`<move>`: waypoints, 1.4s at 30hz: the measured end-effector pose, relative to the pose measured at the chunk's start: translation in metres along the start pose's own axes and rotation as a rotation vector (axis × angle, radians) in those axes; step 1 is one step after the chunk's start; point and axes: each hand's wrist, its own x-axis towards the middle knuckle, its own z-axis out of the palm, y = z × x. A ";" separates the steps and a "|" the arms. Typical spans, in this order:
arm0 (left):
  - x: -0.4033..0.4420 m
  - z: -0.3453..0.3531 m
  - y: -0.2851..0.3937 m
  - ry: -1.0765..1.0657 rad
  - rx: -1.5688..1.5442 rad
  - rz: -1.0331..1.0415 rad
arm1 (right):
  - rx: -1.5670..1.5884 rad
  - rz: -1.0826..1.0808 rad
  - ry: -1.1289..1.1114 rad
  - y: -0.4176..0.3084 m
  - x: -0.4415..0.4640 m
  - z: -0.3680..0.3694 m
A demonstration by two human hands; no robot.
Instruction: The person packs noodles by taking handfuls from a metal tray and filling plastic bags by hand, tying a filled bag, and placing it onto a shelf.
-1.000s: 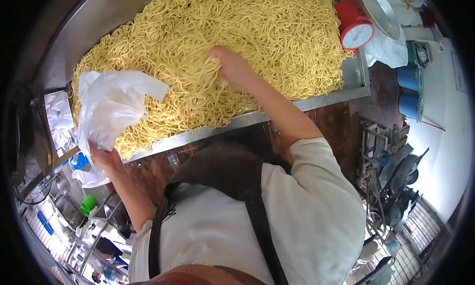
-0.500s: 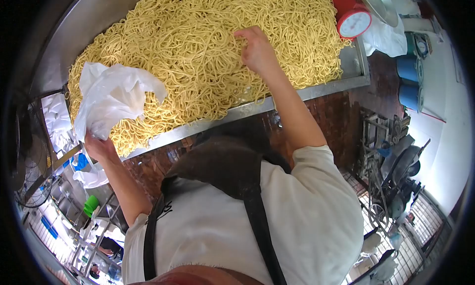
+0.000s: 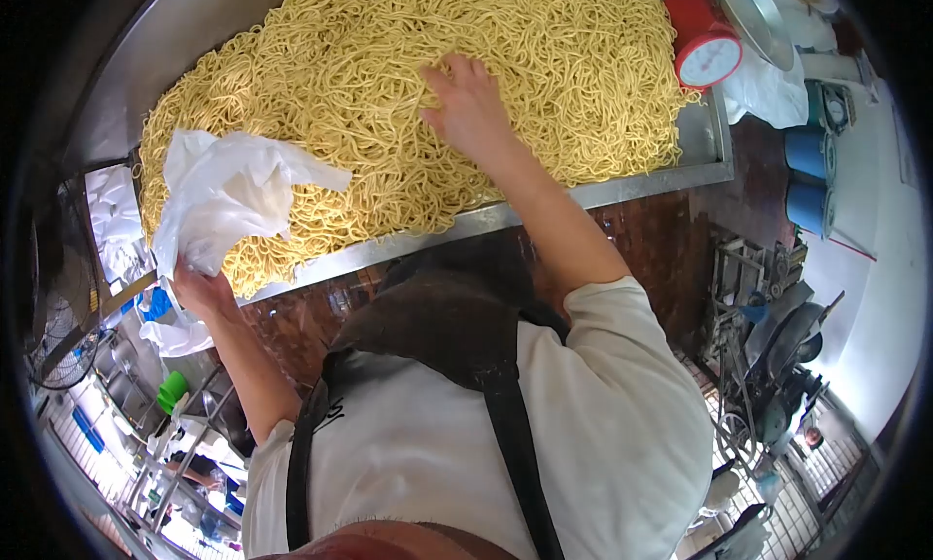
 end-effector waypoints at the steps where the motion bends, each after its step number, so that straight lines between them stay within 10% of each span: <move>1: 0.001 -0.002 -0.001 0.019 0.037 0.010 | -0.010 -0.001 -0.012 -0.003 -0.001 0.000; 20: 0.012 -0.010 -0.031 0.012 0.270 0.070 | -0.027 0.047 -0.345 0.098 0.183 0.103; 26: 0.011 -0.015 -0.031 0.019 0.107 -0.028 | 0.125 0.072 -0.275 0.050 0.131 -0.013; 30: 0.013 -0.008 -0.033 0.019 0.111 -0.043 | 0.113 0.251 -0.689 0.041 0.078 -0.054; 36: 0.014 -0.004 -0.034 0.077 0.235 -0.002 | -0.252 0.213 -0.452 0.030 0.110 -0.063; 42: 0.012 0.005 -0.040 0.094 0.214 -0.011 | -0.354 0.208 -0.358 0.124 0.223 0.115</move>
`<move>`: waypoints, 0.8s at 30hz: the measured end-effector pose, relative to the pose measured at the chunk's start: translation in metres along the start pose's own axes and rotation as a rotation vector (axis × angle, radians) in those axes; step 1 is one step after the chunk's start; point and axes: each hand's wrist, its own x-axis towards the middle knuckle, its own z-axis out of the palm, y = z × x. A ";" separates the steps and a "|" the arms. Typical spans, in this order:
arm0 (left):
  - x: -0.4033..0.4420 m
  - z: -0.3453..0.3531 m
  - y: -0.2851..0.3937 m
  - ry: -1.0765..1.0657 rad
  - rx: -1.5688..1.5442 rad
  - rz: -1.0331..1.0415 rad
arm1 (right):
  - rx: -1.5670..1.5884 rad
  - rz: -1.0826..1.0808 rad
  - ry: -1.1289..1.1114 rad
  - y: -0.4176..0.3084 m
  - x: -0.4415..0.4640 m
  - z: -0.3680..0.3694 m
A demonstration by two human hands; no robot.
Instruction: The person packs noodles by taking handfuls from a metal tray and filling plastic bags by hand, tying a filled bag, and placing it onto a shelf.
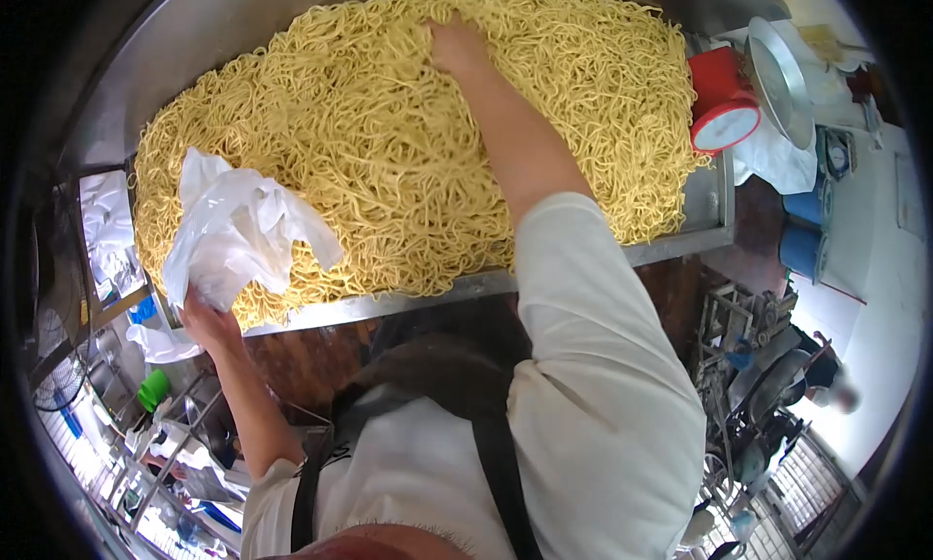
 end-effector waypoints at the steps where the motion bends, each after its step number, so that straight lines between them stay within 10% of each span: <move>1: -0.004 -0.004 0.001 0.003 -0.048 -0.030 | -0.034 -0.024 0.060 0.001 0.002 0.014; 4: -0.011 0.002 -0.001 -0.009 -0.174 -0.079 | 0.149 -0.116 -0.212 0.013 -0.030 -0.008; 9: -0.008 -0.004 0.002 -0.024 -0.201 -0.067 | 0.560 -0.150 0.110 -0.007 -0.144 -0.105; 12: 0.000 -0.001 0.006 -0.045 -0.184 -0.066 | 0.866 -0.124 -0.105 -0.032 -0.196 -0.208; 16: -0.002 0.000 0.004 -0.005 -0.097 -0.040 | 0.508 -0.331 0.092 -0.025 -0.221 -0.162; 24: 0.004 -0.008 0.007 -0.031 -0.138 -0.085 | 0.662 0.069 -0.243 -0.008 -0.218 -0.106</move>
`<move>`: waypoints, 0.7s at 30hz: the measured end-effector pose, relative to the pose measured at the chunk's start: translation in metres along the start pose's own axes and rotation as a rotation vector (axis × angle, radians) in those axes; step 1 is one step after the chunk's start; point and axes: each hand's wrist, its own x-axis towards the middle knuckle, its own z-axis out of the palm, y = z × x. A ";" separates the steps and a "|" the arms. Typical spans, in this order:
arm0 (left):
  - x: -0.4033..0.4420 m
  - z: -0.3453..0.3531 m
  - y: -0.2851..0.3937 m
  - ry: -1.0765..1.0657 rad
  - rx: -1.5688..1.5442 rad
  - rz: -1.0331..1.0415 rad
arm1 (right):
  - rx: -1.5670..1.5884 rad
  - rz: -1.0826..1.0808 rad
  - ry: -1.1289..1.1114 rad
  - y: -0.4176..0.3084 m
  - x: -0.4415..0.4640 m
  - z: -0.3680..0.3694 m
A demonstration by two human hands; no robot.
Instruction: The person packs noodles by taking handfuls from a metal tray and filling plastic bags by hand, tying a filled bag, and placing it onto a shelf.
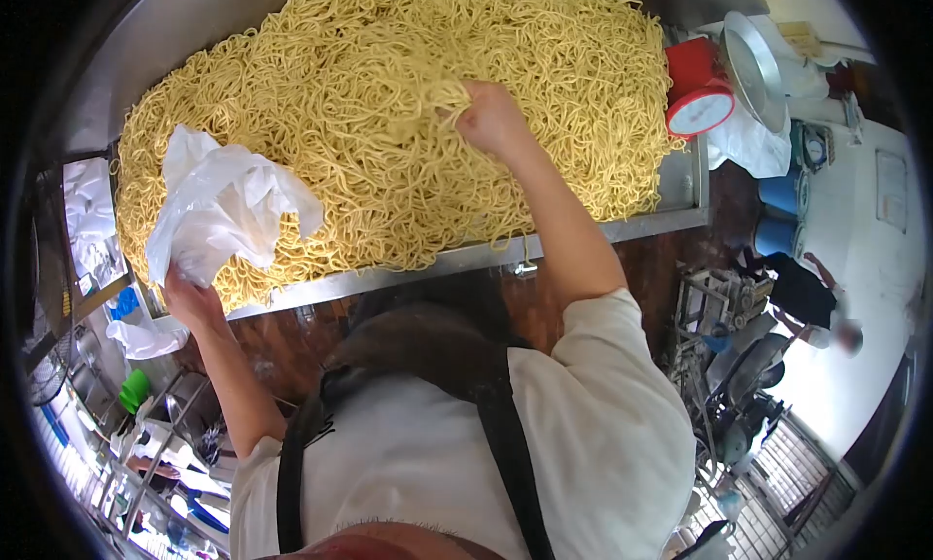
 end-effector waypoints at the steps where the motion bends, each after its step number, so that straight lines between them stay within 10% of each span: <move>1: 0.000 0.003 0.001 -0.004 -0.010 0.013 | 0.063 0.001 -0.038 -0.010 -0.006 -0.007; 6: 0.000 -0.003 0.005 0.003 -0.009 0.020 | -0.376 -0.419 0.081 0.038 -0.038 -0.004; 12: 0.006 -0.009 -0.005 -0.017 -0.053 -0.015 | -0.587 -0.073 0.119 0.011 -0.012 0.054; 16: 0.001 -0.001 -0.005 -0.079 -0.050 0.013 | 0.040 0.017 -0.043 -0.020 0.016 0.033; 21: -0.002 0.004 0.008 -0.079 -0.041 0.035 | 0.106 -0.435 0.082 -0.065 -0.033 0.023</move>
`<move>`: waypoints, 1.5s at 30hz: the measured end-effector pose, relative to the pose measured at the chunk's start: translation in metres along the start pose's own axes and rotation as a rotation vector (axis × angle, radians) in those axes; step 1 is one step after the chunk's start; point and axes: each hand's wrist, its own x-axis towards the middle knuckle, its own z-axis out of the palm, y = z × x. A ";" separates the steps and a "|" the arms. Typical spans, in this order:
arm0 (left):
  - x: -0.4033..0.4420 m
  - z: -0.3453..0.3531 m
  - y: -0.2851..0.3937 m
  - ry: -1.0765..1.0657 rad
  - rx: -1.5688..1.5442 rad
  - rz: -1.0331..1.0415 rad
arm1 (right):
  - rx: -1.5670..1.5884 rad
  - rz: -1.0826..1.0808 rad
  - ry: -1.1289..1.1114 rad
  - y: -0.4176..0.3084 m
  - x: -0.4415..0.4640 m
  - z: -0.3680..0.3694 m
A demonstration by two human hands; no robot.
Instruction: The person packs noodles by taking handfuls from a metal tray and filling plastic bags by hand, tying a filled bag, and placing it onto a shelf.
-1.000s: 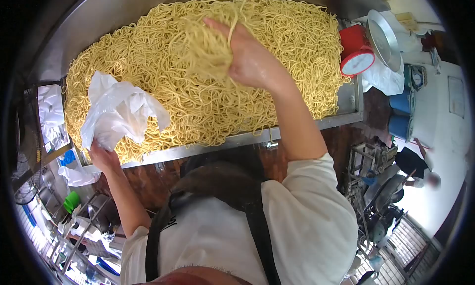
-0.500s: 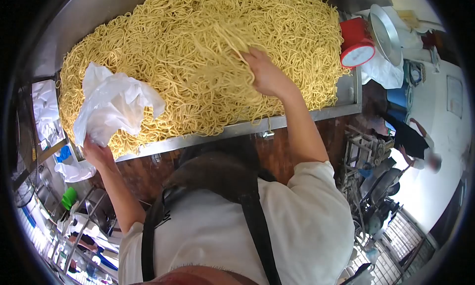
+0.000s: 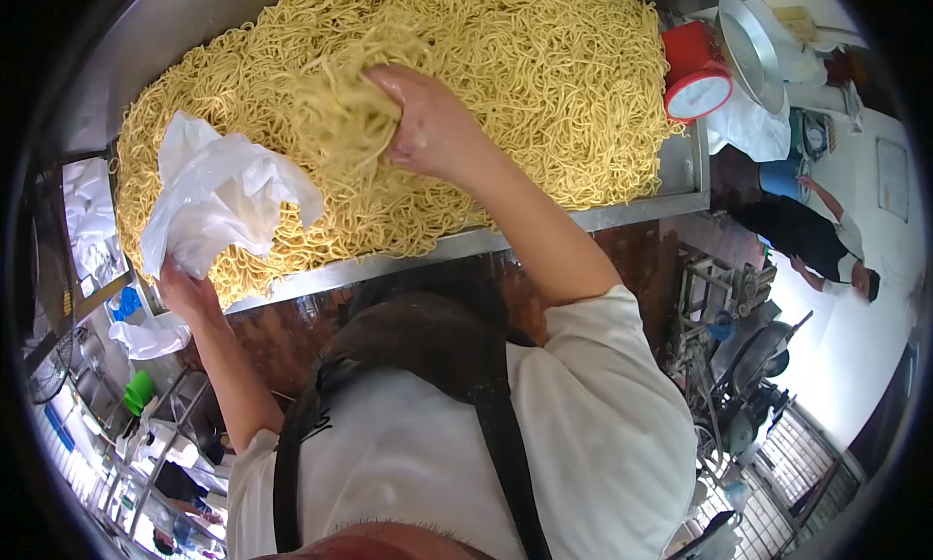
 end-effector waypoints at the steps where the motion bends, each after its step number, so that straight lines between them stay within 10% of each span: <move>1: 0.001 -0.003 0.001 0.018 -0.001 -0.008 | -0.155 0.010 0.009 0.013 -0.005 0.005; 8: -0.001 -0.048 0.006 0.092 0.002 0.031 | -0.480 0.305 0.050 0.079 -0.040 0.041; 11: 0.006 -0.056 -0.007 0.077 -0.045 -0.003 | -0.058 0.248 0.146 0.142 -0.002 0.064; 16: 0.011 -0.054 0.001 0.040 0.166 0.106 | 0.422 0.058 0.462 0.029 0.064 0.022; 21: 0.007 -0.053 0.026 0.060 -0.039 0.109 | -0.121 0.077 0.026 -0.008 0.010 0.001; 23: 0.005 -0.069 0.029 0.102 -0.040 0.069 | -0.464 0.021 0.298 0.038 -0.039 0.028; 27: 0.011 -0.099 0.021 0.120 -0.013 0.073 | -0.896 0.138 0.124 0.041 -0.063 0.113; 32: 0.013 -0.088 0.019 0.081 -0.026 0.063 | -0.634 0.172 0.123 0.143 0.030 0.153; 35: 0.024 -0.094 0.010 0.014 0.214 0.175 | -0.283 -0.190 0.633 0.112 0.063 0.116; 38: 0.022 -0.079 0.019 -0.025 0.230 0.254 | 0.216 0.127 0.487 0.000 0.050 0.033; 42: 0.031 -0.088 0.011 -0.105 0.865 0.654 | 0.479 -0.251 0.641 -0.060 0.027 -0.024; 44: 0.036 -0.074 0.010 -0.080 0.686 0.545 | 1.016 -0.373 0.759 -0.056 0.036 -0.023; 45: 0.032 -0.057 0.012 -0.041 0.396 0.337 | 0.733 -0.340 0.707 -0.043 0.034 -0.021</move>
